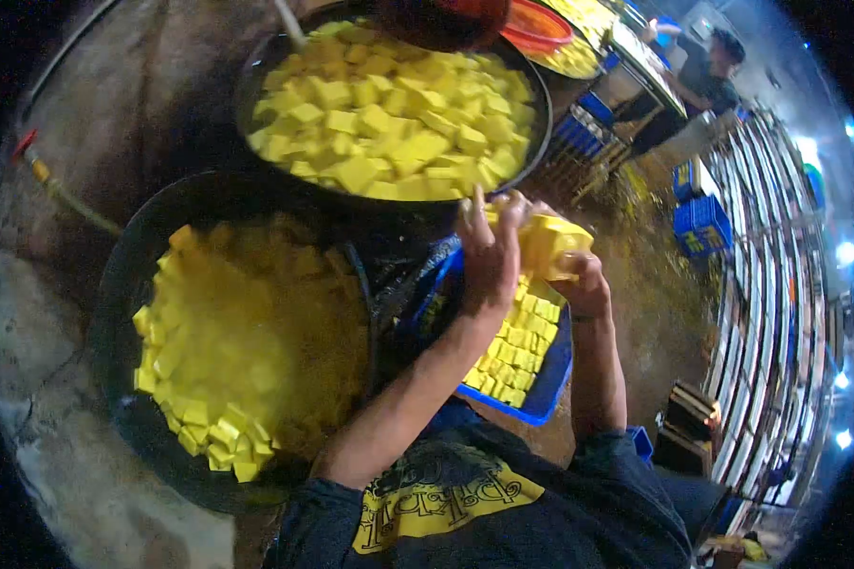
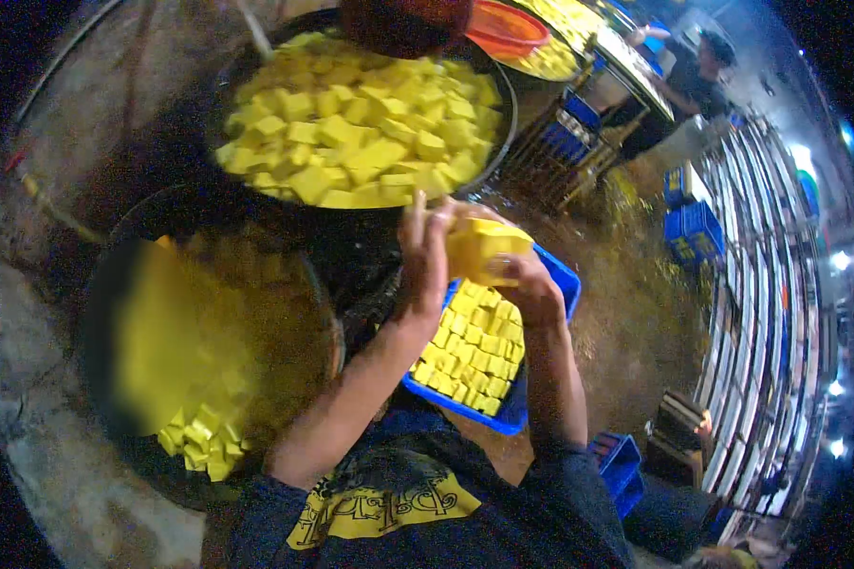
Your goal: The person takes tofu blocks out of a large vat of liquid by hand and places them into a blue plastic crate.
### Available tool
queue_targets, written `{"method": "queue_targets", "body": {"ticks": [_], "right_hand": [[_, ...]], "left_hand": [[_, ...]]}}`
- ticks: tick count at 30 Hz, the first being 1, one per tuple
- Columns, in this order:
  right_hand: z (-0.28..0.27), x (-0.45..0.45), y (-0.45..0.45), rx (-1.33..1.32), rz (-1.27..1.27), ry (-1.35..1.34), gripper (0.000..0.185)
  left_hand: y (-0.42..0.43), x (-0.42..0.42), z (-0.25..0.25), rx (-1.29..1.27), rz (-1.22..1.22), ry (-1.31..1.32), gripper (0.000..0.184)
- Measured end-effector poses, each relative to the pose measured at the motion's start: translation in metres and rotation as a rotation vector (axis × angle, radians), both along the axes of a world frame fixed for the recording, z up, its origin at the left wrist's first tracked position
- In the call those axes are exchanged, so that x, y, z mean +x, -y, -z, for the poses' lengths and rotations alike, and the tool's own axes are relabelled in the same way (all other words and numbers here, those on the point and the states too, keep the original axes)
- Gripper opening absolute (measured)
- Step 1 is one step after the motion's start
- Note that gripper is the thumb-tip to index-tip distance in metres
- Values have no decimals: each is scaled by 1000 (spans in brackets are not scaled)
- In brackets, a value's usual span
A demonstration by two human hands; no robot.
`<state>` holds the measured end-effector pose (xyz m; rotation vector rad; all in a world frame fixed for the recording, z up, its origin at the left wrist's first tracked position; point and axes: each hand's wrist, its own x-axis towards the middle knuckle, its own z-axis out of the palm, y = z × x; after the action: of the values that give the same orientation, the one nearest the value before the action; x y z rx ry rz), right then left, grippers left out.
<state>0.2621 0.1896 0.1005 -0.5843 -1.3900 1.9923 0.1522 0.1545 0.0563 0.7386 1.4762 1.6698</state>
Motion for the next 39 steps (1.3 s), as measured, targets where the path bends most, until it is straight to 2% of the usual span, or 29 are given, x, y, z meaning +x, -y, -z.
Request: {"method": "queue_targets", "body": {"ticks": [2, 3, 4, 6, 8, 9, 10, 12, 14, 15, 16, 19, 20, 22, 23, 24, 25, 26, 27, 28, 30, 31, 33, 34, 35, 36, 38, 39], "right_hand": [[64, 63, -28, -209, 113, -166, 57], [97, 92, -42, -274, 134, -189, 53], [131, 120, -55, -358, 173, -153, 50], [198, 176, -80, -530, 261, -92, 44], [233, 205, -100, -624, 352, 37, 43], [270, 229, -116, -640, 353, 31, 43], [318, 257, -135, -622, 402, 236, 44], [338, 261, -146, -401, 532, 630, 51], [394, 252, -164, 71, 676, 1806, 67], [409, 237, -152, 2, 657, 1866, 82], [425, 222, -139, -106, 618, 1909, 89], [421, 209, -124, -182, 469, 1918, 88], [409, 216, -130, -179, 461, 1922, 88], [372, 236, -145, -225, 237, 1837, 95], [365, 243, -150, -177, 203, 1852, 96], [378, 253, -157, -80, 86, 1918, 87], [404, 269, -156, -24, 2, 1721, 80], [406, 270, -150, 4, -79, 1512, 74], [402, 276, -137, -93, 26, 1195, 68], [345, 254, -107, -234, 213, 888, 63], [219, 204, -53, -284, 350, 614, 53], [231, 206, -62, -208, 267, 661, 53], [305, 207, -122, 281, -20, 1154, 53], [320, 196, -136, 480, -73, 1305, 54], [306, 165, -129, 740, 66, 1303, 51], [255, 116, -101, 625, 91, 1066, 49], [147, 11, -43, 360, 91, 583, 46], [103, -32, -11, 550, 20, 571, 43]], "left_hand": [[-22, 35, 37, -64, 95, 38, 76], [-20, 43, 49, -94, 149, 191, 75], [-17, 48, 59, -128, 202, 345, 73], [-11, 49, 77, -228, 267, 415, 70], [-8, 47, 106, -311, 225, 367, 66], [-5, 44, 109, -328, 210, 377, 65], [-2, 41, 111, -335, 183, 381, 63], [4, 37, 122, -334, 142, 385, 62], [7, 35, 130, -364, 132, 396, 60], [8, 35, 133, -379, 125, 414, 58], [9, 36, 135, -380, 117, 410, 58], [17, 25, 132, -405, 138, 415, 55], [20, 19, 122, -425, 143, 361, 56], [35, 3, 103, -349, 190, 320, 58], [41, -6, 90, -326, 217, 331, 61], [49, -15, 78, -263, 240, 361, 62], [56, -26, 63, -196, 271, 359, 62], [66, -36, 48, -130, 280, 351, 62], [77, -49, 35, -93, 235, 316, 65], [88, -64, 18, -92, 154, 315, 67], [120, -104, -4, 35, 55, 169, 66], [137, -125, -14, -32, -57, 66, 64], [180, -172, -20, -103, -220, -45, 54], [202, -192, -14, -95, -269, -56, 54], [219, -209, -4, -227, -316, -168, 51], [235, -222, 9, -360, -350, -272, 49], [259, -235, 49, -621, -228, -180, 43], [269, -236, 75, -697, -137, -310, 40]]}}
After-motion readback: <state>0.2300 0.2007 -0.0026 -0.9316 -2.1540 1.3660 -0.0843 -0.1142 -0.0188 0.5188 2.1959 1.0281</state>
